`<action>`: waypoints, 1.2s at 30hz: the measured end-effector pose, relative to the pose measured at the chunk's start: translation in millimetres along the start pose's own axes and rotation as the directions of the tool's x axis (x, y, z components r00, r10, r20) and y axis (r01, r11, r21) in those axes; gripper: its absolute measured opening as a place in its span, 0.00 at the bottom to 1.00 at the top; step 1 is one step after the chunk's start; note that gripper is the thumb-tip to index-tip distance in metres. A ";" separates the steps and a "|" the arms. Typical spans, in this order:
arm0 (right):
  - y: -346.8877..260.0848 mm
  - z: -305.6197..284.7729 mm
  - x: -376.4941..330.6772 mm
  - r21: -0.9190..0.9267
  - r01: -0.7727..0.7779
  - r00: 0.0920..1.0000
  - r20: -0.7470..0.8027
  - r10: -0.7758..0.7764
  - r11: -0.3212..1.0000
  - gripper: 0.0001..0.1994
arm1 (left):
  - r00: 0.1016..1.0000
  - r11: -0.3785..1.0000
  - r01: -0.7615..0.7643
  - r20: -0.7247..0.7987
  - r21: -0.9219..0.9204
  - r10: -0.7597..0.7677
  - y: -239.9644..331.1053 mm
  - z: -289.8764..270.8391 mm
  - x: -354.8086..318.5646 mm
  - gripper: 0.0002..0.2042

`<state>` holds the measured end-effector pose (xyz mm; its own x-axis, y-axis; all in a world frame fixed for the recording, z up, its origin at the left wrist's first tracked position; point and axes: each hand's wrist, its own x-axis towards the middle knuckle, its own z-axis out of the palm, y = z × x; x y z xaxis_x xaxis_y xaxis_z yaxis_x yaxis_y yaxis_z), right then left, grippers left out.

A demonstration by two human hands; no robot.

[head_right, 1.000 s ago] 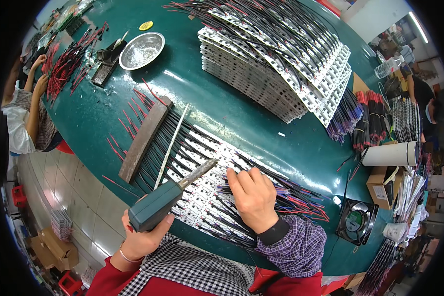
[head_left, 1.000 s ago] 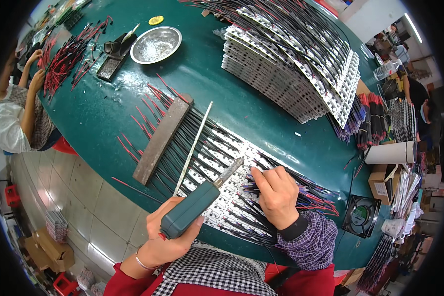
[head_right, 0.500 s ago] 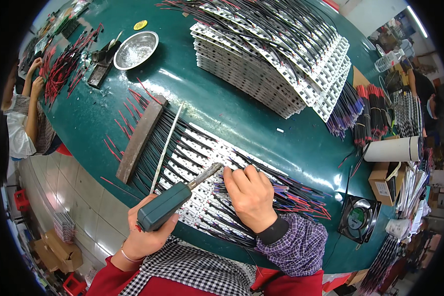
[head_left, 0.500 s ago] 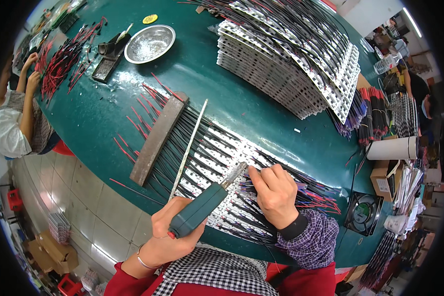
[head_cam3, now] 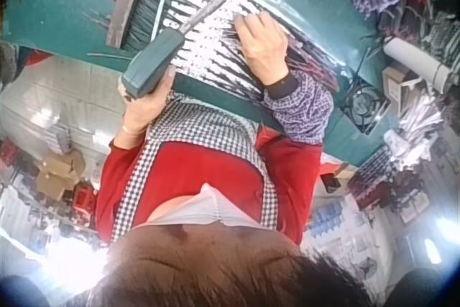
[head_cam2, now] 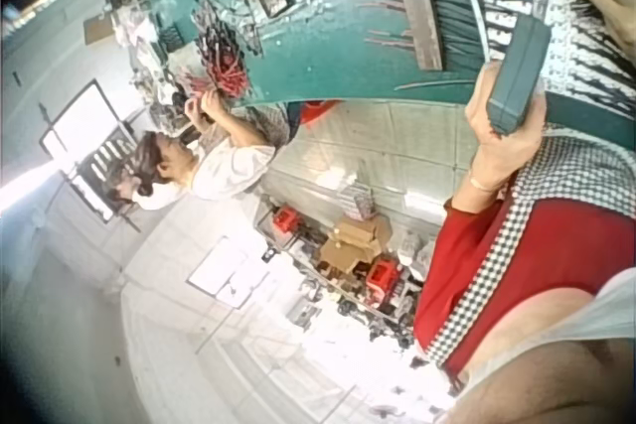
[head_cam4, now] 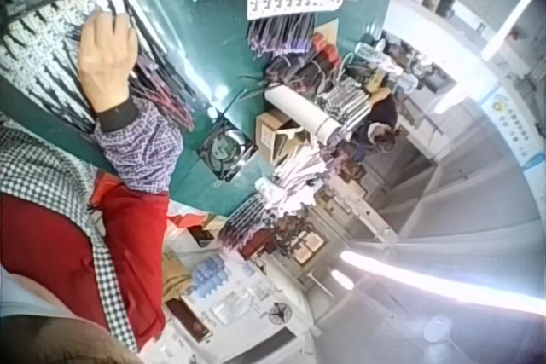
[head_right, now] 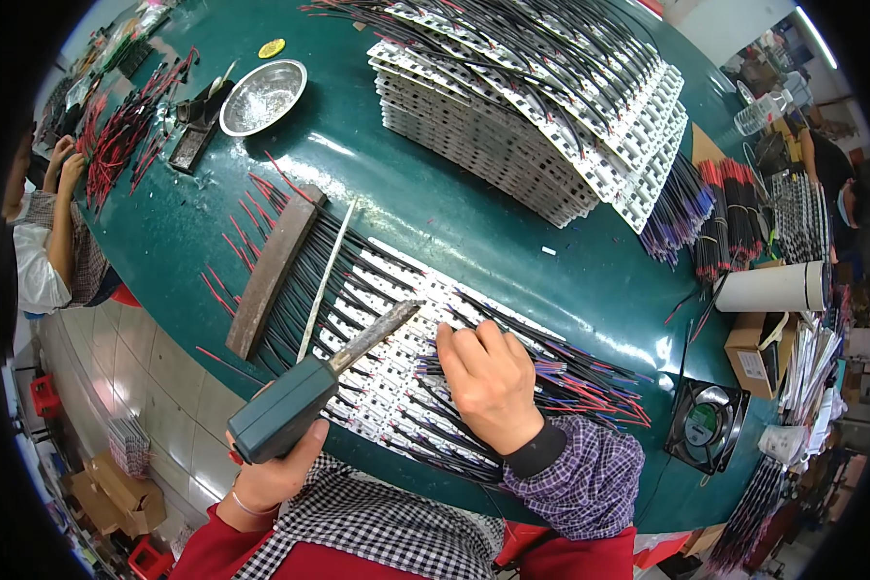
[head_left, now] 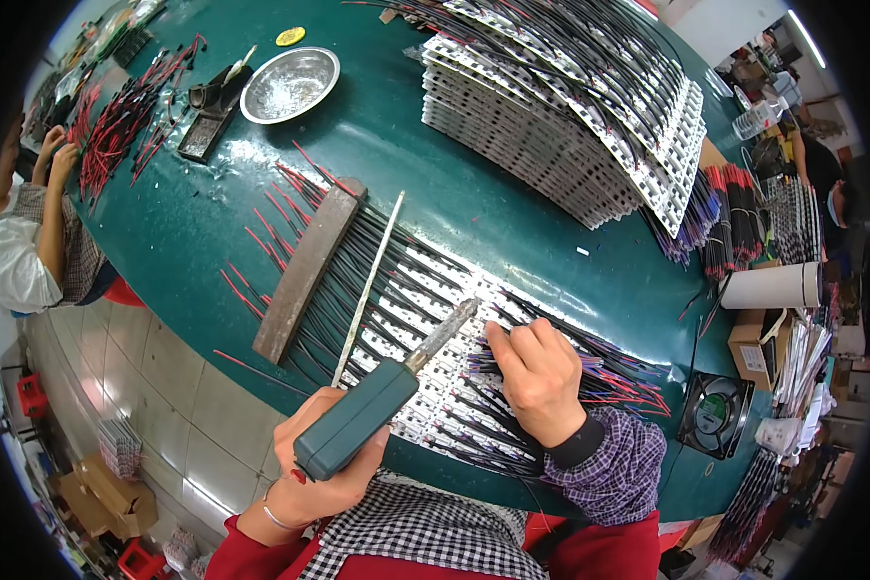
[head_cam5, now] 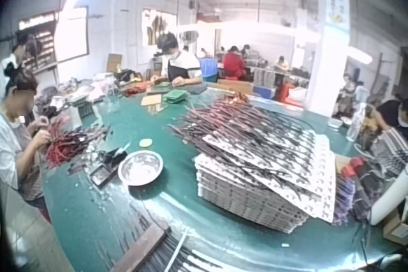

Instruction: The person aligns wires on circuit board strips using a rod, solders the wires using a soldering iron, and then adjusts and arranges the wired strips using the rod and their hands.

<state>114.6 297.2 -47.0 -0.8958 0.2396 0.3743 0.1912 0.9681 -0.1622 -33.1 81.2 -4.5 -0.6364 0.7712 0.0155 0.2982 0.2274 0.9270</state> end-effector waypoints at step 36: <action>0.1 5.0 1.4 -0.027 0.080 0.995 -0.062 -0.081 0.996 0.14 | 0.996 1.000 0.011 0.094 -0.028 -0.008 -9.2 4.3 -1.5 0.10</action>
<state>111.4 297.3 -51.1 -0.8818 0.1642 0.4421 0.1298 0.9857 -0.1072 -31.9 80.5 -14.7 -0.5692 0.8217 -0.0271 0.2717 0.2191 0.9371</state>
